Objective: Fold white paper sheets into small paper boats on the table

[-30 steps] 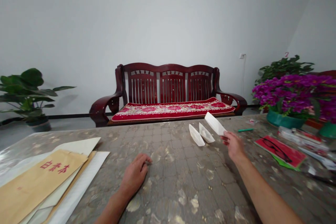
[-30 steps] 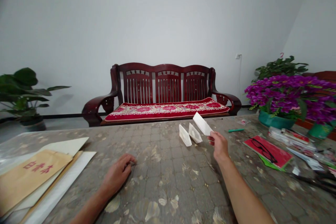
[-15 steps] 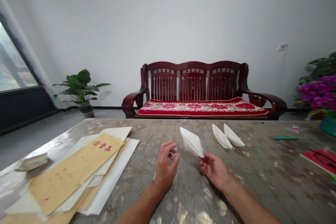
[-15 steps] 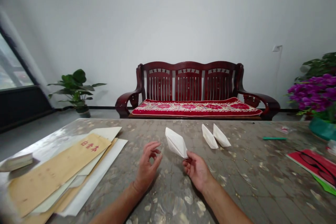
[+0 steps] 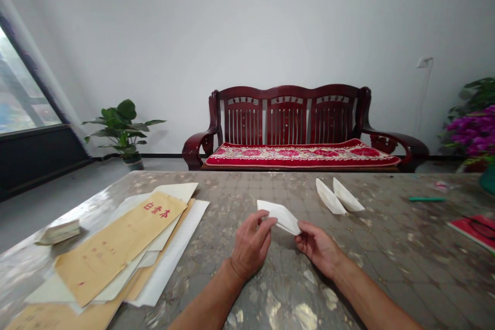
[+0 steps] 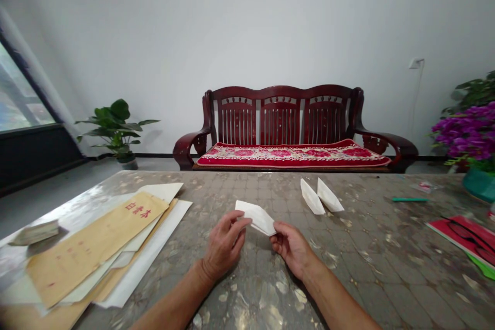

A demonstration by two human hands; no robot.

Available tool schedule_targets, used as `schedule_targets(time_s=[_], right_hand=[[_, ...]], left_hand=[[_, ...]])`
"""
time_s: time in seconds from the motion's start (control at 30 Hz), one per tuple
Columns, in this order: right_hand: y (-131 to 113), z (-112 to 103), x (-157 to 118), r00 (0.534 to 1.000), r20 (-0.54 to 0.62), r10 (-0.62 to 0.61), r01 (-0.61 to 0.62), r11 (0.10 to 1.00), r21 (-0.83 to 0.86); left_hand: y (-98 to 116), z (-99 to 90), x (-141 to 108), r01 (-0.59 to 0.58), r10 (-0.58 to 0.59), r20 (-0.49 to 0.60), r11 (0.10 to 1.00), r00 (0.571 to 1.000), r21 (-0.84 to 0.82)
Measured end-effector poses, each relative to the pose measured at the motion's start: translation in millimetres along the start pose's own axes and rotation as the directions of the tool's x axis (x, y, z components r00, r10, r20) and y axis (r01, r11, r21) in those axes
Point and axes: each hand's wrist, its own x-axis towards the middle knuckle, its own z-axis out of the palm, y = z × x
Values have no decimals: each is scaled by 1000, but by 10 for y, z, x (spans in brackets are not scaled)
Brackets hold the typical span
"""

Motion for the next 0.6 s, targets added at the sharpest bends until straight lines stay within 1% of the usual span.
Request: schedule_targets(time_s=[0.1,0.17,0.23,0.27,0.3,0.33,0.37,0.43,0.47,0.5,0.53,0.6], right_hand=[[-5,29,-41,998,-67,-7,7,1000,1],[4,35,-61,997,-66,-45,43,999,-28],[31,26,-69,994,-43,-97,94,992,-79],[48,20,-70,991,-27,-128,124,986,-110],[65,14,-70,987,-13,-160,156,977,-144],[80,10,-70,982,-4,-191,187,965,-181],[91,9,-69,975,-1,-223,217,950,-223],[101,17,-68,959,-1,-282,267,911,-316],[101,24,-68,950,4,-311,291,885,-364],[99,33,-67,941,16,-339,314,853,-417],[98,41,-66,931,35,-365,337,815,-471],[100,52,-62,910,82,-406,378,733,-565]], left_hand=[[15,16,10,87,-89,-15,993,996,-77],[23,34,19,154,-161,-29,976,987,-155],[30,62,23,261,-275,-30,937,961,-232],[33,80,22,331,-350,-22,904,937,-271],[35,100,21,408,-430,-3,858,903,-313],[37,120,20,485,-510,29,797,860,-360],[37,139,19,558,-585,71,720,808,-413],[35,169,25,678,-702,190,525,687,-514],[33,180,31,717,-733,254,425,631,-553],[29,187,40,738,-748,310,338,587,-584],[26,192,49,747,-752,352,269,557,-608],[17,197,68,746,-747,405,177,526,-642]])
